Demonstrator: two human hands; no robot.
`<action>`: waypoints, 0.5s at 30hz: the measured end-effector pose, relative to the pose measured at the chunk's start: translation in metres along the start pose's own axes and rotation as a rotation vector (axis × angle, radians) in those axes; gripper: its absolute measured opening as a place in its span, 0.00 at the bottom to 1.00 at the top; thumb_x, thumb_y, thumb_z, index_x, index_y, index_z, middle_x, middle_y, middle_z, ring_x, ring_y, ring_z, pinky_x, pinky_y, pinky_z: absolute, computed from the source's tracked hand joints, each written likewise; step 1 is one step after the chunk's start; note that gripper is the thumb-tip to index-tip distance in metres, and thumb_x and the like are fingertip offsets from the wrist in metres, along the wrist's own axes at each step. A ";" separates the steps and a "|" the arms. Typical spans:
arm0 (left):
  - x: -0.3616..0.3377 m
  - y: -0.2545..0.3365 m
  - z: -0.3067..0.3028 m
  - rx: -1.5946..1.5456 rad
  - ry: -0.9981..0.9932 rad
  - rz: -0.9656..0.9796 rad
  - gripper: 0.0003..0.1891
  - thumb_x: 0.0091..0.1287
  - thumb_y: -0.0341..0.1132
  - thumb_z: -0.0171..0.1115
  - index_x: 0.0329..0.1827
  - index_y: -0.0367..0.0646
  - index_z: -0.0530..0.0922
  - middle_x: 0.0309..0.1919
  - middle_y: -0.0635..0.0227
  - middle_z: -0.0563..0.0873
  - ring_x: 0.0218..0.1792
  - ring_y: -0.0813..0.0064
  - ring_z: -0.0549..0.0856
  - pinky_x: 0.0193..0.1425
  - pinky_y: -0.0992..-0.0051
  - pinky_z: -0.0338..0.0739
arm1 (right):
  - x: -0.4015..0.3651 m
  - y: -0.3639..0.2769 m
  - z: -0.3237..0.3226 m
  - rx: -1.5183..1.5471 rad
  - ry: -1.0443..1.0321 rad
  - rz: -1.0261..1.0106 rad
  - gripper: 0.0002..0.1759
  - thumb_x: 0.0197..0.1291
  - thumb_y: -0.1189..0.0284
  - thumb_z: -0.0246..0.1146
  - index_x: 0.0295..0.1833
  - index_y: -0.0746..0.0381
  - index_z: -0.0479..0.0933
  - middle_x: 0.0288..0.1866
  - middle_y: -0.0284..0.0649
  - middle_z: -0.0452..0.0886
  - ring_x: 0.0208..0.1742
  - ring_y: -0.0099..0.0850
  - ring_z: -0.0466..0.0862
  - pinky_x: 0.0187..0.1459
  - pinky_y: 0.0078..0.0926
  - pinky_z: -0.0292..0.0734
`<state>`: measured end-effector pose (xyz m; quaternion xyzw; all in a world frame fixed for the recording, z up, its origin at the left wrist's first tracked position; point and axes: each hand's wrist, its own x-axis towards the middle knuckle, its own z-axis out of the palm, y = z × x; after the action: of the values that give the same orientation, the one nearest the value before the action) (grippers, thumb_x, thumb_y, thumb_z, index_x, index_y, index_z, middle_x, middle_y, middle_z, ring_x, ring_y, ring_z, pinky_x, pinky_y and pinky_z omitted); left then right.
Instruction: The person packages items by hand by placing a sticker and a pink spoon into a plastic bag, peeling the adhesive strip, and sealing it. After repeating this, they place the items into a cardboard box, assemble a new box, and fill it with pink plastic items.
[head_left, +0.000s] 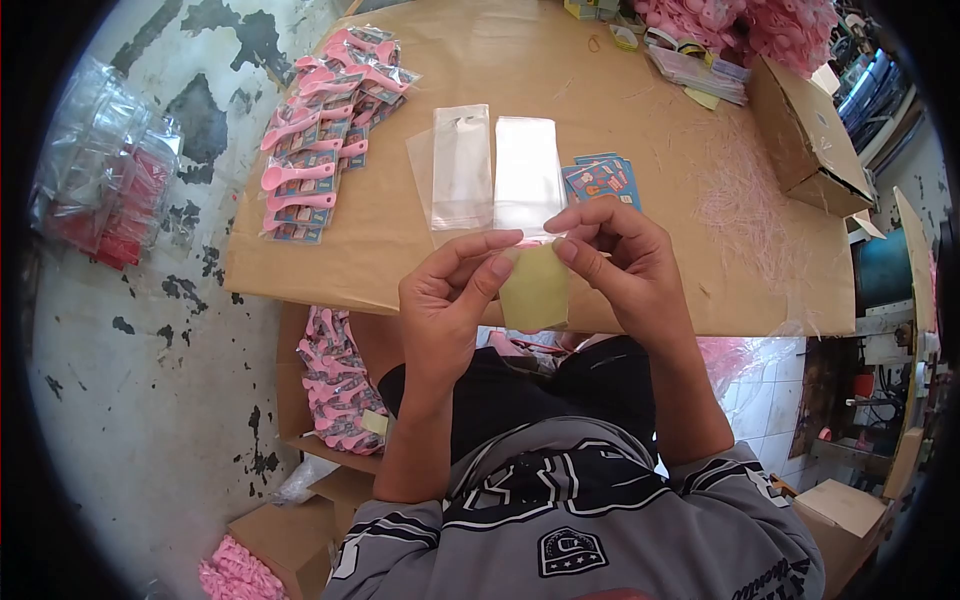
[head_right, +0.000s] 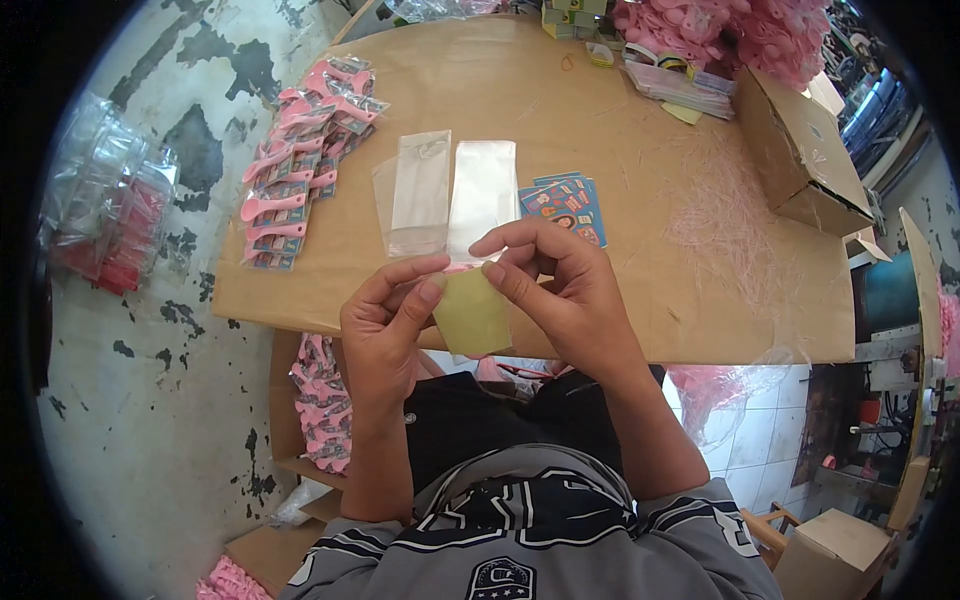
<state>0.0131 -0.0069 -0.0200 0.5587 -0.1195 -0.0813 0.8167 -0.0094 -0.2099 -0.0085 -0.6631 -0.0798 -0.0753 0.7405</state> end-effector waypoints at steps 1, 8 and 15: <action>-0.001 0.000 0.000 -0.013 0.001 0.019 0.10 0.78 0.26 0.65 0.58 0.31 0.84 0.49 0.56 0.93 0.51 0.75 0.91 0.57 0.76 0.85 | 0.000 0.000 0.002 0.032 0.001 -0.012 0.07 0.73 0.76 0.68 0.52 0.65 0.85 0.41 0.31 0.87 0.41 0.17 0.82 0.45 0.18 0.75; -0.008 -0.004 -0.017 0.057 -0.075 0.195 0.05 0.78 0.23 0.62 0.51 0.33 0.84 0.42 0.63 0.92 0.45 0.79 0.90 0.52 0.77 0.85 | -0.002 -0.002 -0.004 0.057 -0.121 -0.032 0.05 0.73 0.80 0.64 0.46 0.66 0.86 0.42 0.35 0.84 0.46 0.22 0.82 0.52 0.22 0.75; -0.012 0.000 -0.021 -0.114 -0.092 0.139 0.03 0.75 0.22 0.65 0.47 0.31 0.83 0.40 0.67 0.90 0.42 0.80 0.88 0.50 0.80 0.84 | -0.002 -0.003 -0.003 0.017 -0.202 -0.098 0.05 0.72 0.79 0.65 0.42 0.66 0.85 0.43 0.35 0.82 0.45 0.20 0.81 0.46 0.19 0.75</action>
<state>0.0071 0.0151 -0.0287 0.4972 -0.1904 -0.0567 0.8446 -0.0121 -0.2136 -0.0066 -0.6564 -0.1869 -0.0433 0.7296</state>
